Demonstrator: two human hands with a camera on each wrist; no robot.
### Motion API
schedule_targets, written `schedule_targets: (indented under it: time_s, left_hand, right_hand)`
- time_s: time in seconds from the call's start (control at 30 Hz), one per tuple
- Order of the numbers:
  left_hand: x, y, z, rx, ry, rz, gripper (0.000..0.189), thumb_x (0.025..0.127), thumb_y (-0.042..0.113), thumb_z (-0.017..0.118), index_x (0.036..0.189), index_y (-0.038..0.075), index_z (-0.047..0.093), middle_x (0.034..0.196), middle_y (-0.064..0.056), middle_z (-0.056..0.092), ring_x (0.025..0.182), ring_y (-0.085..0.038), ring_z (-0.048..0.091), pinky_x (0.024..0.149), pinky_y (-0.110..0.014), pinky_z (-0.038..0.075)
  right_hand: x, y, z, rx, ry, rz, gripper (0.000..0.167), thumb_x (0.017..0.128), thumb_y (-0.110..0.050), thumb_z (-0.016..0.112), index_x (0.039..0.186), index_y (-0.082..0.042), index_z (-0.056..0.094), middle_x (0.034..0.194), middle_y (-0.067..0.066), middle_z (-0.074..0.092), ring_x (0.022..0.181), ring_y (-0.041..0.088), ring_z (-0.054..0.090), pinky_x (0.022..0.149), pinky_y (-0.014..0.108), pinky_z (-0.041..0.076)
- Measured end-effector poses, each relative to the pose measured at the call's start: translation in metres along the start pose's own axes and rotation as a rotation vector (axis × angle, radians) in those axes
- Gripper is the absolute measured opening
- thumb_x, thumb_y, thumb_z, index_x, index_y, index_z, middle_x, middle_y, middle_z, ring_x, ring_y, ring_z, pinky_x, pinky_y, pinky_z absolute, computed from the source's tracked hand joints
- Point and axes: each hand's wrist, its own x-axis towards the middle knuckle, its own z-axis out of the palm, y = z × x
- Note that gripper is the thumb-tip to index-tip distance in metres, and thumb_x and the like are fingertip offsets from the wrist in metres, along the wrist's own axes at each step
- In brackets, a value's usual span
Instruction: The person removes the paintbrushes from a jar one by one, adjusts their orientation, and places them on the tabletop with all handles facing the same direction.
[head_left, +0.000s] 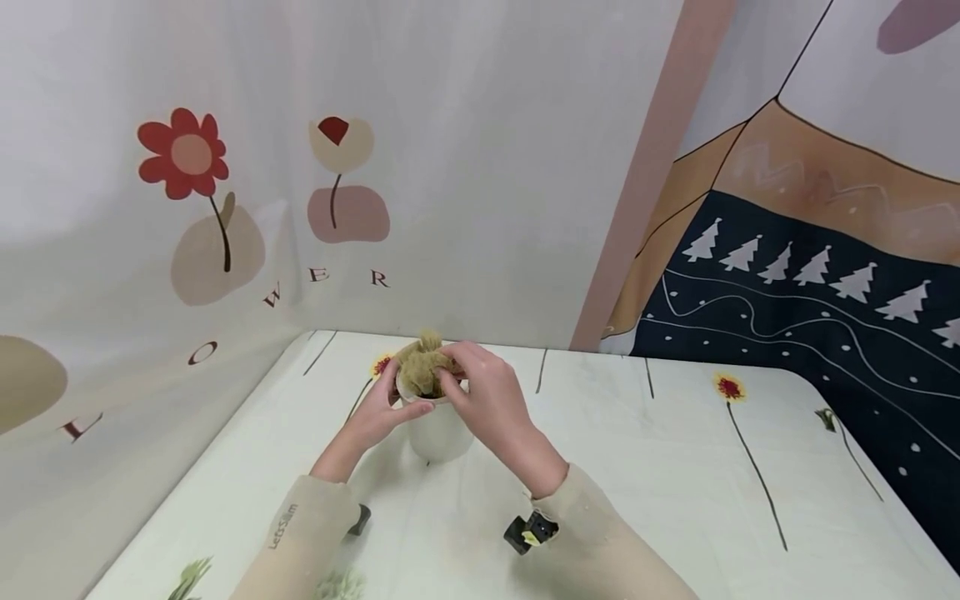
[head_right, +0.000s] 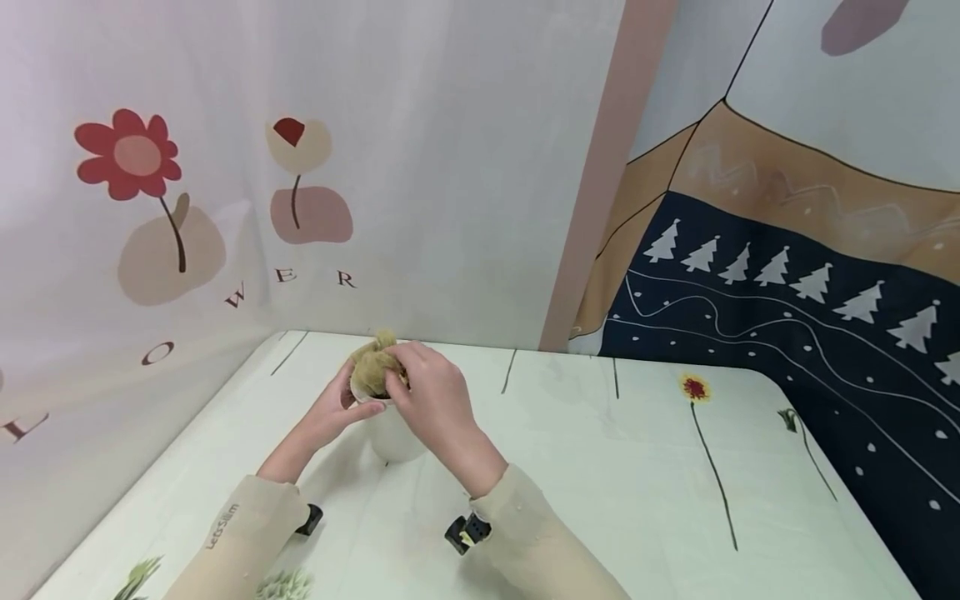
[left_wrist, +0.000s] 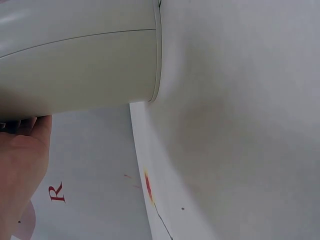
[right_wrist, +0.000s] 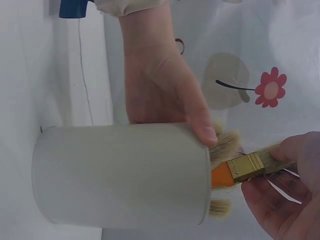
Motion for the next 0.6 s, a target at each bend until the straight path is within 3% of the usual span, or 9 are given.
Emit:
schedule_targets:
  time_s: [0.6]
  left_hand:
    - [-0.001, 0.005, 0.0, 0.02, 0.004, -0.061, 0.092, 0.091, 0.027, 0.072, 0.159, 0.006, 0.013, 0.162, -0.023, 0.023, 0.149, -0.045, 0.025, 0.12, -0.062, 0.023]
  right_hand:
    - [0.016, -0.006, -0.037, 0.171, 0.102, -0.039, 0.02, 0.095, -0.002, 0.063, 0.115, -0.003, 0.067, 0.104, 0.009, 0.071, 0.092, 0.019, 0.072, 0.082, 0.022, 0.059]
